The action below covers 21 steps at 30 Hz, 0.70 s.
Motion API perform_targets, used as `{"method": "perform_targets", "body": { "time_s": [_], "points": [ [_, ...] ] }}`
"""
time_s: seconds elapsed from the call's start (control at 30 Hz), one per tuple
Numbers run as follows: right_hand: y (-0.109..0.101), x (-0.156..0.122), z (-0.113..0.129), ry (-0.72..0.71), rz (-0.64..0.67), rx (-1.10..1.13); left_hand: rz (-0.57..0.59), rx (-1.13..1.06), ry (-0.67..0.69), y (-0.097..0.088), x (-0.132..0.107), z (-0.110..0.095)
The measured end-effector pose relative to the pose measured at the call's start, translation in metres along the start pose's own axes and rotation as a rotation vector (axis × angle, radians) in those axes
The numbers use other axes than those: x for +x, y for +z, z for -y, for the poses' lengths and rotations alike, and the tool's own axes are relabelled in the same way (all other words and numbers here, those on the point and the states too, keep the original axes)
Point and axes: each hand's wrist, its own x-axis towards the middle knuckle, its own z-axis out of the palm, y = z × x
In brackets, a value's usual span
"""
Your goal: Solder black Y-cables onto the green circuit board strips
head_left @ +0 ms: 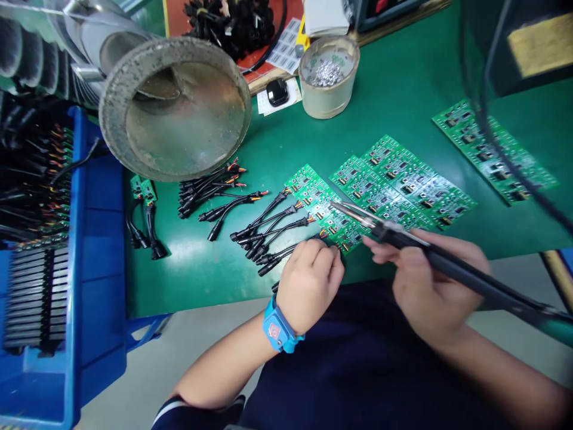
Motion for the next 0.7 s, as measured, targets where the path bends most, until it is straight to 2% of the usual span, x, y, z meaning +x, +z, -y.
{"method": "perform_targets", "body": {
  "time_s": [0.07, 0.13, 0.23, 0.37, 0.47, 0.57, 0.63, 0.7],
  "points": [
    [0.015, 0.002, 0.001, 0.039, -0.037, 0.046, 0.040, -0.048, 0.026, -0.003, 0.001, 0.005],
    [0.022, 0.002, 0.002, 0.046, -0.024, 0.054, 0.078, -0.087, 0.081, -0.005, 0.001, 0.011],
    [0.022, -0.001, 0.001, 0.009, -0.006, 0.031, 0.117, -0.093, 0.160, -0.006, 0.001, 0.019],
    [0.020, -0.003, -0.002, -0.008, 0.013, 0.015, 0.127, -0.038, 0.170, -0.005, 0.001, 0.017],
    [0.007, -0.002, -0.002, -0.116, 0.012, -0.040, 0.100, -0.011, 0.141, -0.004, 0.001, 0.011],
    [-0.020, -0.001, 0.001, -0.360, 0.077, -0.148, 0.077, 0.010, 0.121, -0.001, 0.000, 0.008],
    [-0.038, -0.002, 0.002, -0.490, 0.232, -0.179, 0.071, 0.021, 0.116, 0.000, -0.002, 0.008],
    [-0.050, -0.003, 0.002, -0.535, 0.379, -0.173, 0.069, 0.026, 0.112, 0.001, -0.003, 0.008]
  ]
}}
